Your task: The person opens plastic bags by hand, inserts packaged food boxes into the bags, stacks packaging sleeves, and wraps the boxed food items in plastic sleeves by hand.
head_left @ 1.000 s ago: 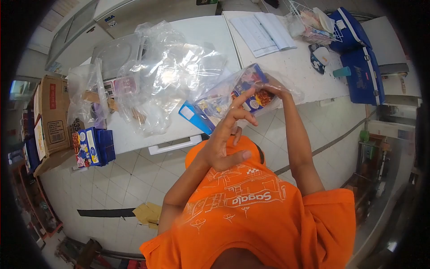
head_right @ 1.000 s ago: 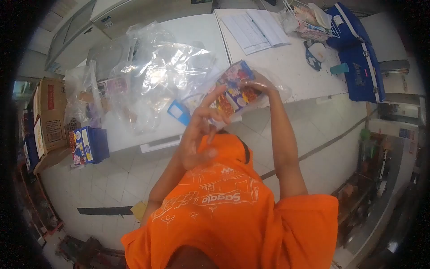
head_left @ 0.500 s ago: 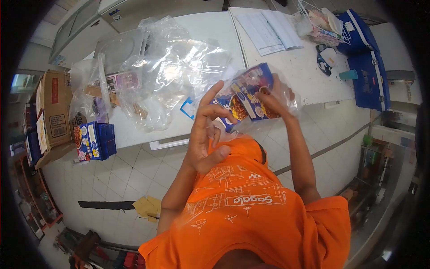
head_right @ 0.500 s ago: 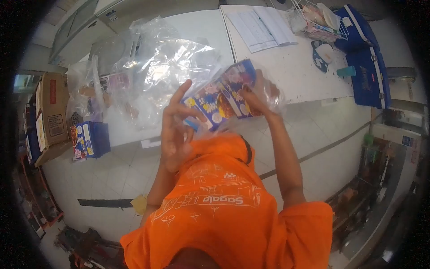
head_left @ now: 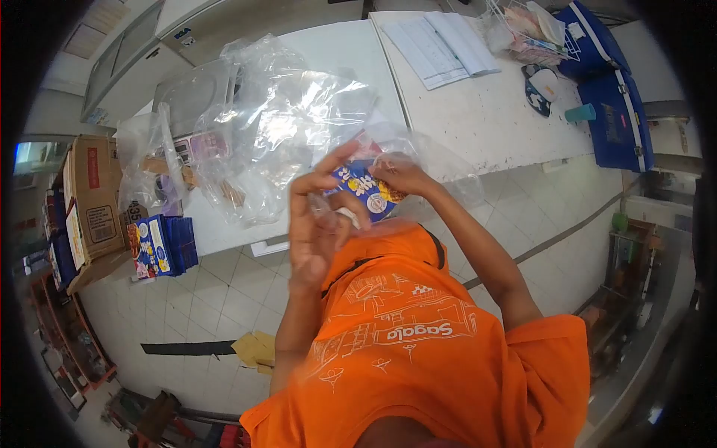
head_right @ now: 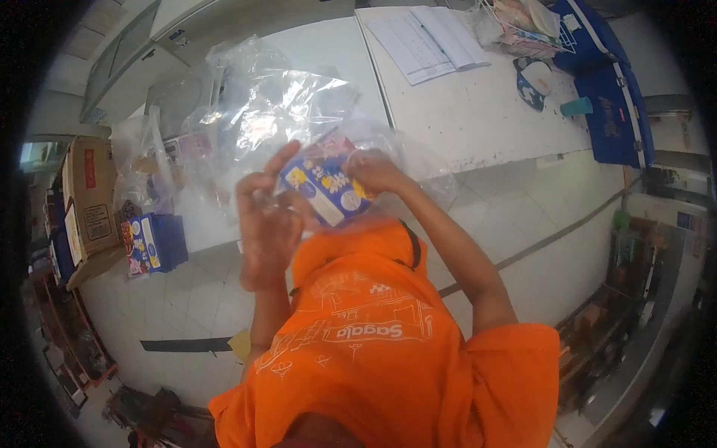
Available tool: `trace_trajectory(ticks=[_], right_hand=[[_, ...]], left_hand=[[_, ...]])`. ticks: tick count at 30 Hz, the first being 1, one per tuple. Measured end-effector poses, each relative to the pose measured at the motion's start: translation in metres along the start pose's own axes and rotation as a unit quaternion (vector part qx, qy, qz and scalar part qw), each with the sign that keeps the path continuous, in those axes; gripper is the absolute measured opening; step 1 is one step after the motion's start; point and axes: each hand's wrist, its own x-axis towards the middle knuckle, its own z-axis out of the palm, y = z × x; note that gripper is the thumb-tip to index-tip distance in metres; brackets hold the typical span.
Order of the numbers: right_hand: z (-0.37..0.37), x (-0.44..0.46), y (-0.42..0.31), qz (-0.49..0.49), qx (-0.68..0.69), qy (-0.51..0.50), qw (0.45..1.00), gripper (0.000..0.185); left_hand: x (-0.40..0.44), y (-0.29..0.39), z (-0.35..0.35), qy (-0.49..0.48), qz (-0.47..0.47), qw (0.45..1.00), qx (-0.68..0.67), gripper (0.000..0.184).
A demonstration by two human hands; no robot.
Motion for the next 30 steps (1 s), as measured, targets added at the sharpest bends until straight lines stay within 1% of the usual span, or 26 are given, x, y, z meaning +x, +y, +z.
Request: trace_trajectory(ticks=[2,3,4,5,6,7,10,12,13,15,16,17,19,20,22,23,25,26,29,30], right_hand=[[-0.006,-0.022,-0.005,-0.028,-0.097,0.049,0.994,0.055],[-0.01,-0.036,-0.007,-0.043,-0.145,0.071,0.986,0.052],[-0.016,-0.056,-0.015,-0.057,-0.121,0.1,0.986,0.052],[-0.026,-0.077,-0.028,-0.07,-0.096,0.128,0.985,0.052],[-0.035,-0.1,-0.043,-0.116,-0.148,0.168,0.968,0.057],[-0.045,-0.116,-0.054,-0.16,-0.198,0.209,0.944,0.063],[-0.061,-0.13,-0.059,-0.113,-0.301,0.223,0.92,0.067],[-0.072,-0.128,-0.064,-0.151,-0.294,0.265,0.906,0.067],[-0.077,-0.129,-0.068,-0.17,-0.29,0.284,0.898,0.066],[-0.083,-0.139,-0.088,-0.176,-0.23,0.301,0.908,0.062],[-0.084,-0.146,-0.097,-0.173,-0.211,0.31,0.911,0.06],[-0.085,-0.152,-0.102,-0.17,-0.191,0.319,0.913,0.058],[-0.092,-0.161,-0.107,-0.193,-0.223,0.315,0.902,0.046],[-0.096,-0.163,-0.106,-0.205,-0.24,0.312,0.896,0.041],[-0.101,-0.153,-0.087,-0.125,-0.188,0.217,0.95,0.029],[-0.101,-0.145,-0.078,-0.086,-0.161,0.17,0.968,0.024],[-0.092,-0.132,-0.071,-0.085,-0.177,0.123,0.973,0.024],[-0.085,-0.126,-0.069,-0.083,-0.183,0.1,0.974,0.028],[-0.056,-0.078,-0.08,-0.049,-0.137,0.084,0.986,0.037],[-0.046,-0.061,-0.082,-0.033,-0.13,0.076,0.988,0.039]], left_hand=[[0.002,0.015,-0.008,0.034,0.024,0.999,-0.001,0.09],[0.001,0.021,-0.014,0.036,0.014,0.999,0.014,0.091],[-0.001,0.026,-0.02,0.039,0.004,0.999,0.029,0.091],[-0.003,0.03,-0.023,0.042,-0.006,0.998,0.044,0.092],[-0.005,0.034,-0.021,0.074,-0.02,0.996,0.043,0.091],[-0.004,0.037,-0.022,0.08,-0.031,0.995,0.055,0.092],[-0.002,0.045,-0.026,0.092,-0.054,0.99,0.09,0.093],[0.005,0.045,-0.029,0.102,-0.05,0.987,0.117,0.094],[0.01,0.048,-0.027,0.092,-0.039,0.991,0.093,0.094],[0.023,0.054,-0.022,0.073,-0.012,0.996,0.044,0.094],[0.024,0.053,-0.02,0.05,0.013,0.996,0.073,0.09],[0.027,0.053,-0.02,0.032,0.033,0.997,0.068,0.088],[0.03,0.052,-0.022,-0.002,0.072,0.996,0.059,0.084],[0.031,0.05,-0.021,0.01,0.038,0.997,0.062,0.081],[0.032,0.045,-0.021,0.03,-0.03,0.997,0.068,0.076],[0.031,0.04,-0.024,0.018,-0.048,0.995,0.089,0.075],[0.025,0.029,-0.03,-0.003,-0.086,0.987,0.132,0.072],[0.027,0.029,-0.026,-0.006,-0.089,0.991,0.1,0.071],[0.037,0.029,-0.018,-0.019,-0.097,0.992,0.083,0.07],[0.039,0.028,-0.016,-0.017,-0.101,0.991,0.088,0.074]])
